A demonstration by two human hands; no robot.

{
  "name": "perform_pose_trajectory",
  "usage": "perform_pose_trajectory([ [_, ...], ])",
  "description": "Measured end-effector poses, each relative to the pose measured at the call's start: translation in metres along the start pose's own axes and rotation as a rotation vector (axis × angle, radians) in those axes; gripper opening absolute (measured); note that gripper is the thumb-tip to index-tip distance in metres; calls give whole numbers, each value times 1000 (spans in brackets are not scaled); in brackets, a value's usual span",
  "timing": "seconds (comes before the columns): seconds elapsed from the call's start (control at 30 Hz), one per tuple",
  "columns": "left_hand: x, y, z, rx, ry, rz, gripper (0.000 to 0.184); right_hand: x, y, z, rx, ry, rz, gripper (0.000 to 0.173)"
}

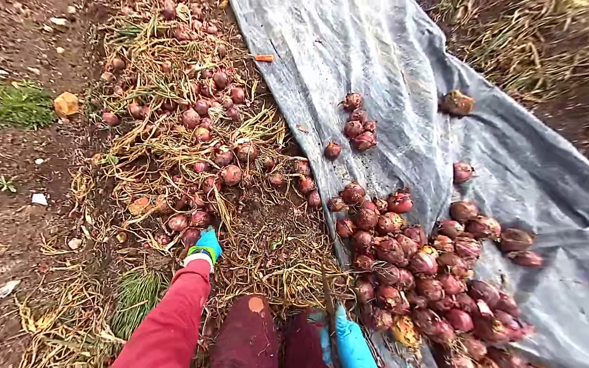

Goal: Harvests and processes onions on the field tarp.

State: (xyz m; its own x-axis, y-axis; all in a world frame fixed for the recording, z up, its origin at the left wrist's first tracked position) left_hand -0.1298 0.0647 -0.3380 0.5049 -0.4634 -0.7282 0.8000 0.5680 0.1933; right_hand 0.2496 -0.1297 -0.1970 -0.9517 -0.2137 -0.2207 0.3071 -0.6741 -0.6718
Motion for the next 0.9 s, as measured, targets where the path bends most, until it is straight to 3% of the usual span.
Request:
perform_pose_trajectory([
  [0.1, 9, 2, -24, -43, 12, -29, 81, 12, 15, -7, 61, -44, -18, 80],
  [0.2, 3, -1, -33, 30, -63, 135, 71, 20, 20, -24, 114, -68, -82, 84],
  [0.27, -16, 16, 7, 149, -103, 347, 69, 27, 18, -48, 134, -121, -96, 93],
  [0.37, -48, 59, 113, 441, -200, 507, 69, 39, 0, -76, 75, -258, -72, 94],
  [0.43, -62, 87, 165, 579, -278, 289, 70, 44, -36, -73, -116, -337, -87, 87],
  [0.53, -80, 105, 226, 663, -399, 31, 65, 45, -91, -43, -351, -278, -90, 93],
  [0.67, -97, 83, 244, 709, -260, -17, 65, 35, -97, -18, -406, -163, 115, 88],
  [0.77, -89, 61, 262, 664, -27, 200, 60, 39, -65, -8, -381, -157, 148, 89],
  [0.83, -71, 63, 291, 695, -85, 133, 44, 41, -52, -1, -383, -281, 297, 91],
  [0.9, -54, 77, 317, 776, -289, -98, 38, 36, -60, 9, -444, -344, 430, 91],
])
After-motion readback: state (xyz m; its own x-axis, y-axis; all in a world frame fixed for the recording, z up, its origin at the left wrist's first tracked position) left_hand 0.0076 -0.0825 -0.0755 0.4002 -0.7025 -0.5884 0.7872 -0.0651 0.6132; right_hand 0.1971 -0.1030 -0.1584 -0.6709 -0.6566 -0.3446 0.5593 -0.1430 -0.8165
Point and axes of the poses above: each hand's wrist, its own z-axis away from the middle knuckle, its own x-axis out of the palm, y = z × x, the point moved 2 cm from there along -z, towards the middle knuckle, and after that the axes turned 13 degrees about z, right-handed, at the moved point
